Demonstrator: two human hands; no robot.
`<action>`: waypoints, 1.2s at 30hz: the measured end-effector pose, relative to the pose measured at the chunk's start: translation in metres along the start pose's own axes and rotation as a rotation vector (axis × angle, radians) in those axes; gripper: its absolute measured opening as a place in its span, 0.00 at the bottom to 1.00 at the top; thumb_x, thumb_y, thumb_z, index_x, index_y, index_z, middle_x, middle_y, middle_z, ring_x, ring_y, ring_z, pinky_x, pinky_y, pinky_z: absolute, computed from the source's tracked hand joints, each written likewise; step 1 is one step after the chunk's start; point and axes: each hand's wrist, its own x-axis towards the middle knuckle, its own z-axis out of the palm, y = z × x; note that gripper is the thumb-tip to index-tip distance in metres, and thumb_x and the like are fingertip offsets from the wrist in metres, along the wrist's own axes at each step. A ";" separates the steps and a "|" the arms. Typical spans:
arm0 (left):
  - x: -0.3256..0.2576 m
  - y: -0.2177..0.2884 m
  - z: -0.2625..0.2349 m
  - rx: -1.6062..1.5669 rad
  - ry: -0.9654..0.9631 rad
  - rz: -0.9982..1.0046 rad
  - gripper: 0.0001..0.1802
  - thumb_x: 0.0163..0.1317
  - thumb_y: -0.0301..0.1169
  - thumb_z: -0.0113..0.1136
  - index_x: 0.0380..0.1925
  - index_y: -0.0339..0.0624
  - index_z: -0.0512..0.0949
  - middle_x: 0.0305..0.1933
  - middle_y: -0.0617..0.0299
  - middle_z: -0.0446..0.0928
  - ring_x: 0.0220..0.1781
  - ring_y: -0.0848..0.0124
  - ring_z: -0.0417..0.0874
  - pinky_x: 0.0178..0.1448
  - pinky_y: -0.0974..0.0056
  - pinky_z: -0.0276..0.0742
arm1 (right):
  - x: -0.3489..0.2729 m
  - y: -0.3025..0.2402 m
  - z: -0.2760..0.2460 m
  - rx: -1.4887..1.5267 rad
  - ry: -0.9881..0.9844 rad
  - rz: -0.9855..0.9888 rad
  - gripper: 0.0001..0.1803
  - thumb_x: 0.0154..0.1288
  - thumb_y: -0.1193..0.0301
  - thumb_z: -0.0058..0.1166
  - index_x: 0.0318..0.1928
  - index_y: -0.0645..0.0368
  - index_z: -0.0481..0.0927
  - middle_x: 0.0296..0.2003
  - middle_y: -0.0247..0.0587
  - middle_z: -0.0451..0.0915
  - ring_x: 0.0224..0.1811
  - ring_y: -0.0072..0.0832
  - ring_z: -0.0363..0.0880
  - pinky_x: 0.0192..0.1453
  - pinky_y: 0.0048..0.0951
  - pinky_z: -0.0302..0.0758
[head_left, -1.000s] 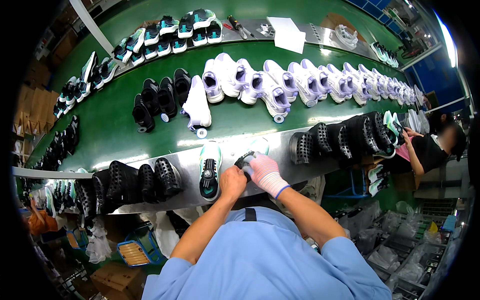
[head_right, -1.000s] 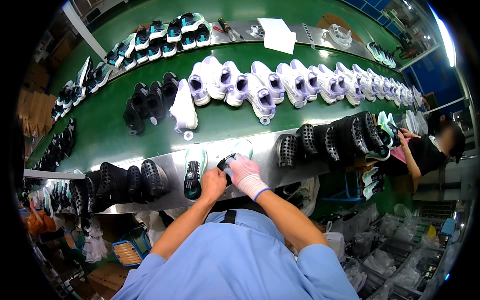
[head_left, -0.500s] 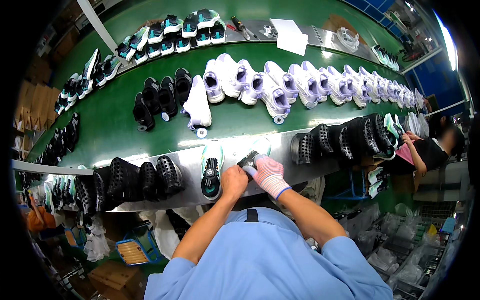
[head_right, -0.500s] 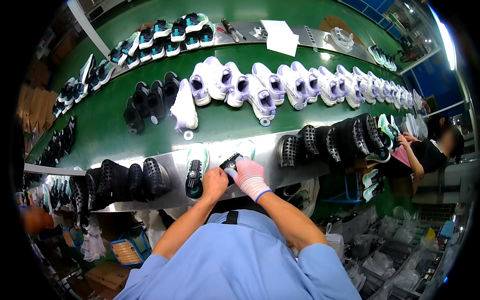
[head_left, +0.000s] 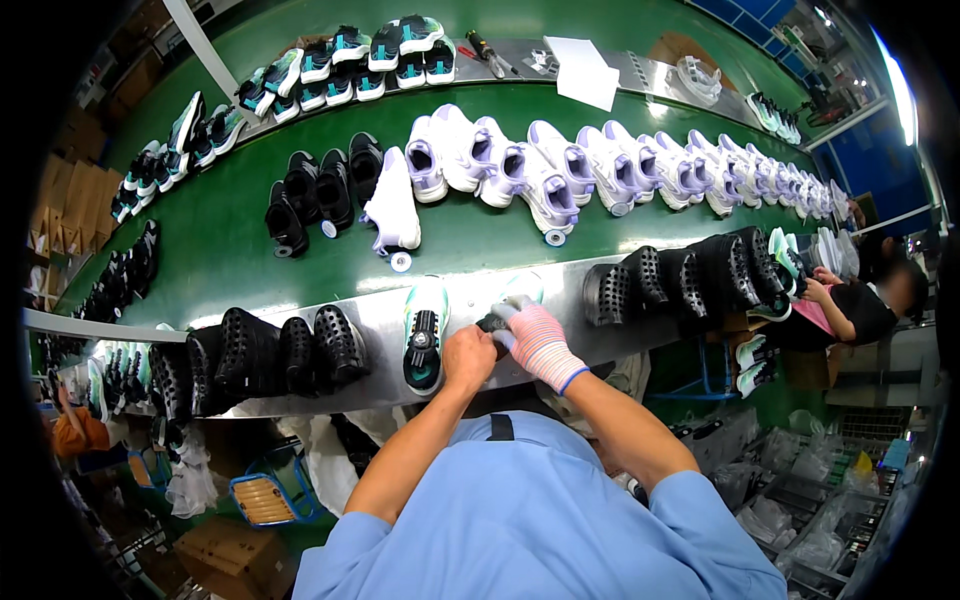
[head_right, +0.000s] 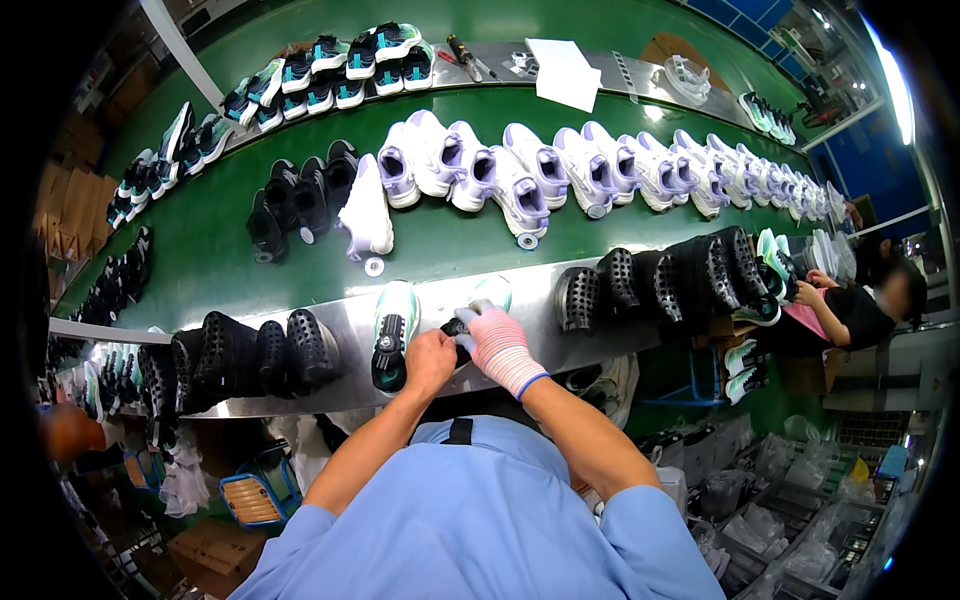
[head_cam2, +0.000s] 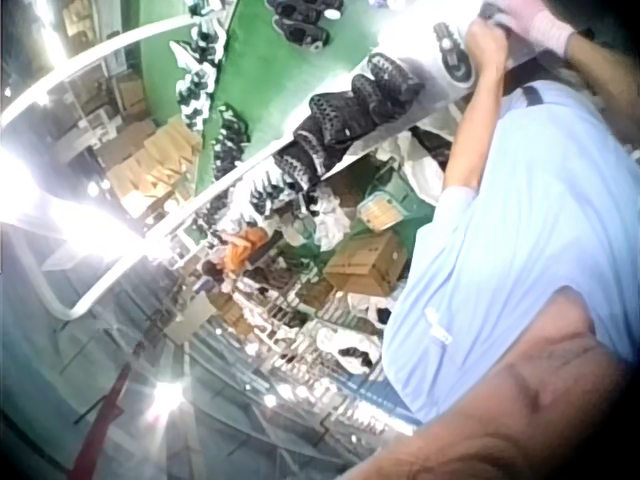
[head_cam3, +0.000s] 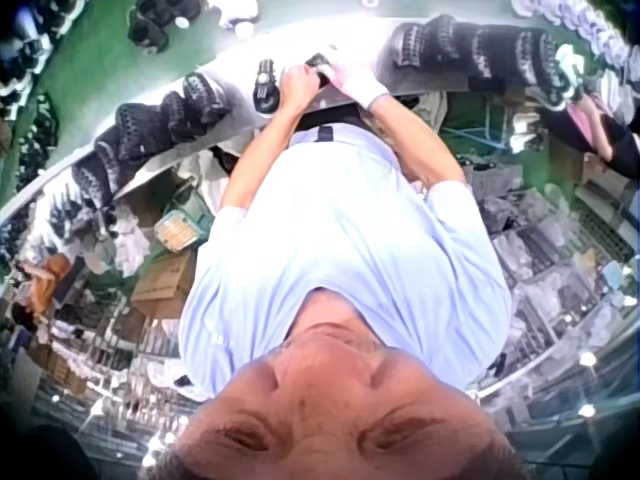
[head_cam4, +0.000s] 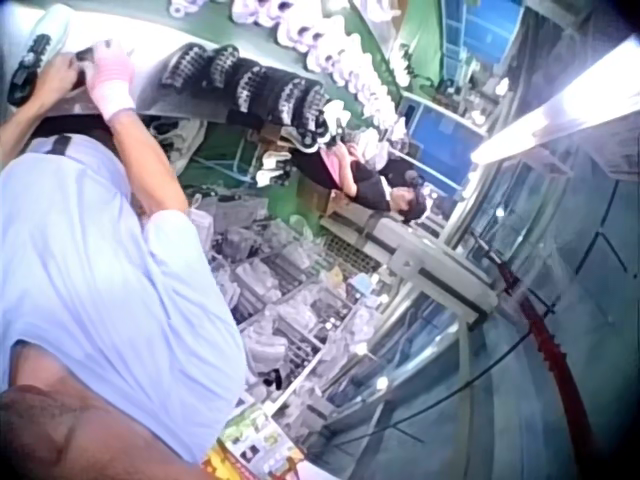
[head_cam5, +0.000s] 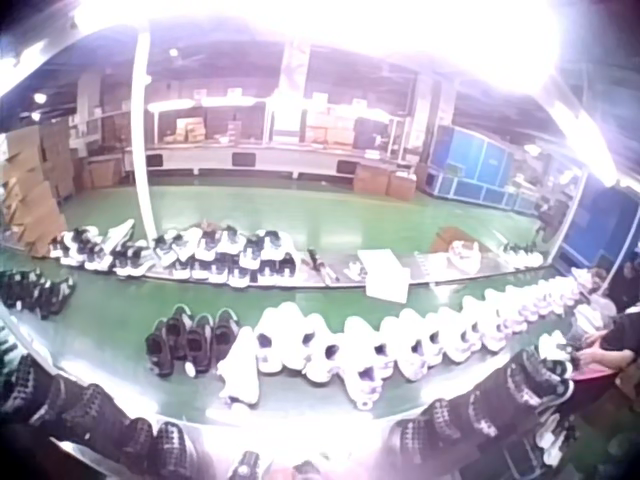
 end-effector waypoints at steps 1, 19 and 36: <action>0.000 0.001 0.000 -0.003 -0.009 -0.006 0.13 0.63 0.35 0.61 0.30 0.35 0.86 0.33 0.39 0.85 0.39 0.41 0.87 0.47 0.43 0.80 | 0.003 0.004 0.002 0.007 -0.034 -0.046 0.21 0.67 0.58 0.63 0.51 0.62 0.82 0.53 0.57 0.79 0.52 0.52 0.84 0.53 0.48 0.82; 0.003 0.010 0.012 0.005 0.043 0.009 0.11 0.62 0.34 0.64 0.30 0.36 0.86 0.33 0.41 0.85 0.39 0.42 0.87 0.47 0.44 0.81 | 0.034 0.017 -0.015 0.062 -0.305 -0.018 0.18 0.58 0.65 0.67 0.48 0.58 0.87 0.50 0.60 0.80 0.53 0.53 0.82 0.60 0.46 0.80; 0.009 0.014 0.024 0.039 0.009 -0.013 0.13 0.62 0.37 0.67 0.29 0.36 0.86 0.32 0.40 0.85 0.39 0.42 0.87 0.47 0.43 0.81 | 0.034 0.034 -0.025 0.079 -0.333 -0.126 0.18 0.58 0.67 0.68 0.46 0.62 0.82 0.46 0.58 0.79 0.51 0.54 0.82 0.57 0.48 0.81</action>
